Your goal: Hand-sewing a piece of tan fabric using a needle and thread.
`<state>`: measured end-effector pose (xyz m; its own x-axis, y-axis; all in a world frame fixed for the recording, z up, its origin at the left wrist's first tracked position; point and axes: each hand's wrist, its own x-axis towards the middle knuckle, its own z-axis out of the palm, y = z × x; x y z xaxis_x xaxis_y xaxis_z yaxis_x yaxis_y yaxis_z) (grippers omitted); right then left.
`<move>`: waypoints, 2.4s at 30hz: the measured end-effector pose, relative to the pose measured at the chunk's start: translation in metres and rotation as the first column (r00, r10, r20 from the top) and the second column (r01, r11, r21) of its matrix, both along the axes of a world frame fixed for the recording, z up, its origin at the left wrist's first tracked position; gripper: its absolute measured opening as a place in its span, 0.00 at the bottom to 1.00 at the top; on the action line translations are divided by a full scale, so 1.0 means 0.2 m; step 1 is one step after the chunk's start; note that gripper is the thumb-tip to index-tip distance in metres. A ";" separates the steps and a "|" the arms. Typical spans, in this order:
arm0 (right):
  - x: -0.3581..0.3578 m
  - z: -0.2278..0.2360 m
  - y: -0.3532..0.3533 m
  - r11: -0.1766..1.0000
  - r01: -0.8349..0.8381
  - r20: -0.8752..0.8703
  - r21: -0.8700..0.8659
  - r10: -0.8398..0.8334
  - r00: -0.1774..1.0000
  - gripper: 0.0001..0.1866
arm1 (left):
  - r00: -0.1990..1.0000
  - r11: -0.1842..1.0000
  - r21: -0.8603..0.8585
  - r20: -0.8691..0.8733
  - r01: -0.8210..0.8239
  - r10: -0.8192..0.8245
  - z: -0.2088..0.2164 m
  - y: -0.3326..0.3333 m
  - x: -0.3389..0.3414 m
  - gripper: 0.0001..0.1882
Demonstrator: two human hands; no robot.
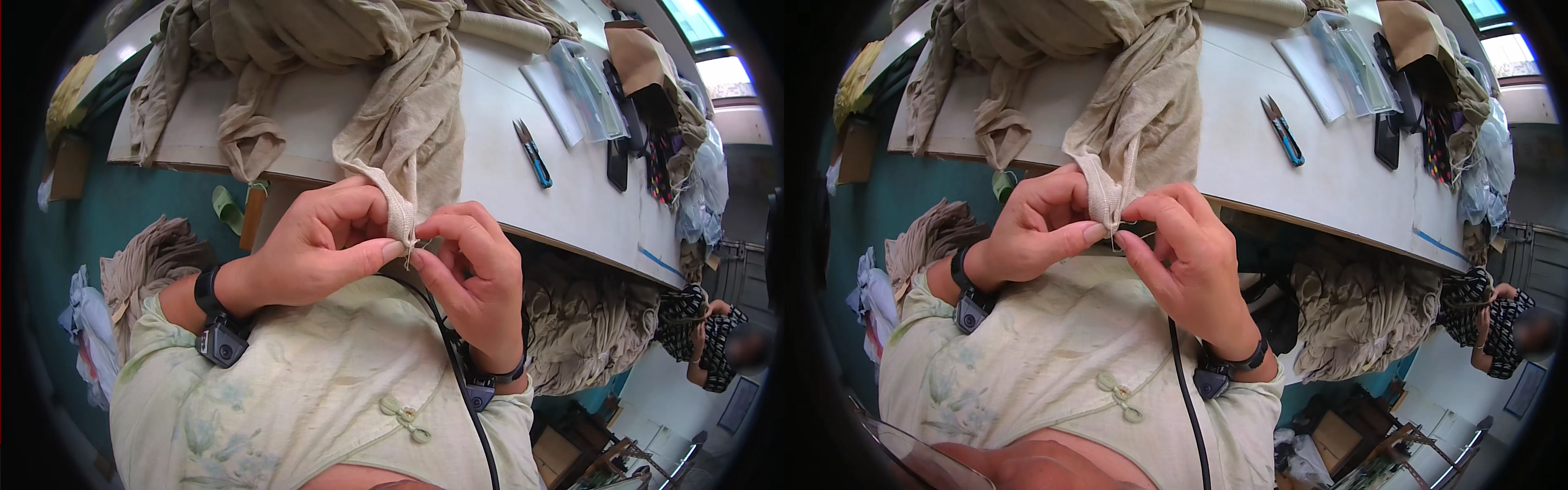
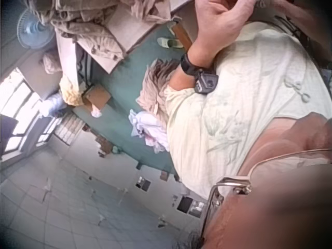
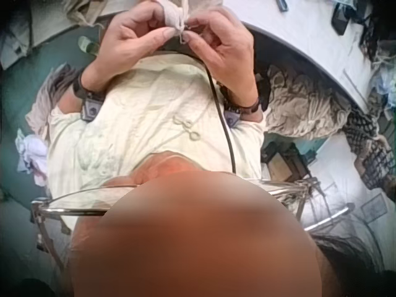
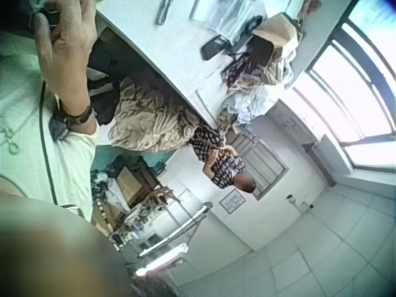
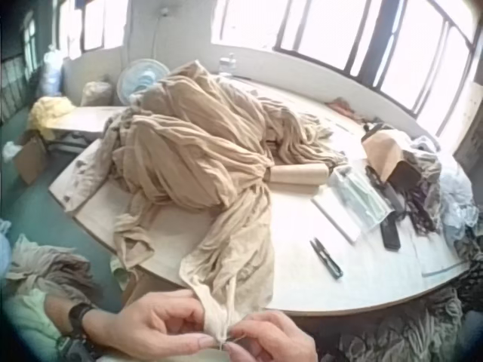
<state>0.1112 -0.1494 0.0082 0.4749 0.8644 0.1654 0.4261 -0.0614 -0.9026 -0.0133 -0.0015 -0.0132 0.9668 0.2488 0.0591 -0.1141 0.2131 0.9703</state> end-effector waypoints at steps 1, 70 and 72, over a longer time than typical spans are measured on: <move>0.01 -0.02 0.00 1.000 0.005 0.002 0.001 -0.005 1.000 0.08 | 1.000 1.000 0.013 -0.013 0.006 -0.005 0.01 0.00 0.00 0.03; -0.08 0.02 -0.15 0.997 -0.076 -0.505 -0.011 0.060 0.861 0.05 | 0.990 0.990 0.137 -0.139 0.037 -0.018 0.01 0.01 -0.01 0.05; -0.08 0.01 -0.14 0.994 -0.099 -0.496 -0.039 0.067 0.866 0.05 | 0.991 0.988 0.149 -0.133 0.034 -0.014 0.02 0.00 -0.01 0.05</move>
